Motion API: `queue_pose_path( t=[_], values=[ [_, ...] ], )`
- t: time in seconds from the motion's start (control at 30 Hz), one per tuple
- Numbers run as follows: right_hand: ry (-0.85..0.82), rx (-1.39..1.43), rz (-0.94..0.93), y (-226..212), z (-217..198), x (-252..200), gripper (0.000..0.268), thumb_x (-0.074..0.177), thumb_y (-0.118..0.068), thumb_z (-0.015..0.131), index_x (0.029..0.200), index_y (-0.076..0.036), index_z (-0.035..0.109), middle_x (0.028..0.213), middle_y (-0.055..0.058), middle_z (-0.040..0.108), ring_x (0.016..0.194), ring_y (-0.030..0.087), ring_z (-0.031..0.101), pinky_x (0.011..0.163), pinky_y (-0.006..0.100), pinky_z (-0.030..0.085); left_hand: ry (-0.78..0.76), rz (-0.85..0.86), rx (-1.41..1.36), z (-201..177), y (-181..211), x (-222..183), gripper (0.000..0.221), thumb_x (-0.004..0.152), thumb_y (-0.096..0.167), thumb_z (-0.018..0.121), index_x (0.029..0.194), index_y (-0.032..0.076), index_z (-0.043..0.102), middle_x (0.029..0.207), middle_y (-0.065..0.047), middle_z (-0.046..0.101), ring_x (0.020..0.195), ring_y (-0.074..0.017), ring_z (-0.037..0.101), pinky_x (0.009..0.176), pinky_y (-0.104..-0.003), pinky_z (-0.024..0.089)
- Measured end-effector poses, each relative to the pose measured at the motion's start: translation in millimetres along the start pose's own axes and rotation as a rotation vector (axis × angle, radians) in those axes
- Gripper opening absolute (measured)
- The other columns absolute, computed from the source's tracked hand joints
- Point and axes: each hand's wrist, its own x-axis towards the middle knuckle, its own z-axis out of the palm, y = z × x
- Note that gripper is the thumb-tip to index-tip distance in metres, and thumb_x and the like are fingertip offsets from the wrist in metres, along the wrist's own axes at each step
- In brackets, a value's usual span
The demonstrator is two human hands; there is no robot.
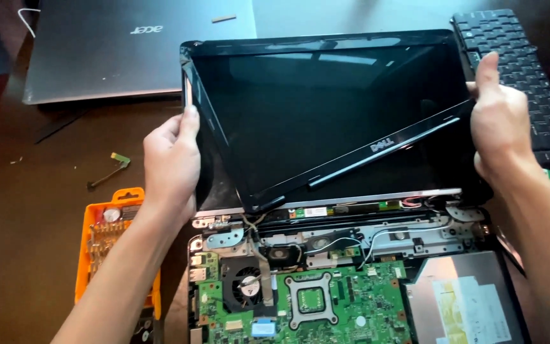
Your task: Disassembling a laptop by removing the screen bezel and manipulating internal components and wiring.
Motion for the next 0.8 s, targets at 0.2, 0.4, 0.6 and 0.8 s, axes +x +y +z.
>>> queue_pose_path(
  t=[0.2,0.4,0.6,0.8],
  values=[
    [0.032,0.029,-0.014,22.3,9.4,15.2,0.053,0.114,-0.059,0.055,0.096,-0.012,0.073,0.082,-0.007,0.050,0.079,0.012,0.040,0.073,0.033,0.036,0.054,0.047,0.275,-7.2,-33.2,25.0,0.054,0.115,0.046,0.046,0.070,0.020,0.033,0.066,0.005,0.025,0.063,-0.0114,0.024,0.059,-0.035,0.017],
    [-0.169,-0.039,-0.146,1.3,-6.0,6.8,0.036,0.101,-0.036,0.062,0.116,-0.006,0.075,0.110,0.000,0.076,0.101,0.008,0.063,0.092,0.027,0.047,0.099,0.111,0.162,-4.3,-47.3,35.1,0.044,0.117,0.043,0.050,0.095,0.010,0.070,0.076,0.006,0.032,0.071,-0.0080,0.025,0.059,-0.030,0.019],
    [-0.314,-0.106,-0.023,-20.2,-20.7,-4.7,0.051,0.097,-0.035,0.058,0.138,-0.004,0.062,0.136,0.011,0.069,0.127,0.023,0.064,0.109,0.036,0.047,0.086,0.018,0.166,1.5,-24.0,18.0,0.049,0.110,0.041,0.049,0.137,0.003,0.063,0.128,-0.004,0.069,0.115,-0.0078,0.057,0.098,-0.026,0.043],
    [-0.295,-0.036,-0.097,9.9,-10.9,11.6,0.045,0.096,-0.033,0.061,0.129,-0.003,0.069,0.124,0.005,0.075,0.113,0.014,0.068,0.100,0.030,0.049,0.077,0.105,0.101,-0.3,-45.2,32.5,0.044,0.111,0.037,0.052,0.133,0.001,0.066,0.121,-0.003,0.069,0.105,-0.0043,0.057,0.089,-0.022,0.047]
  ],
)
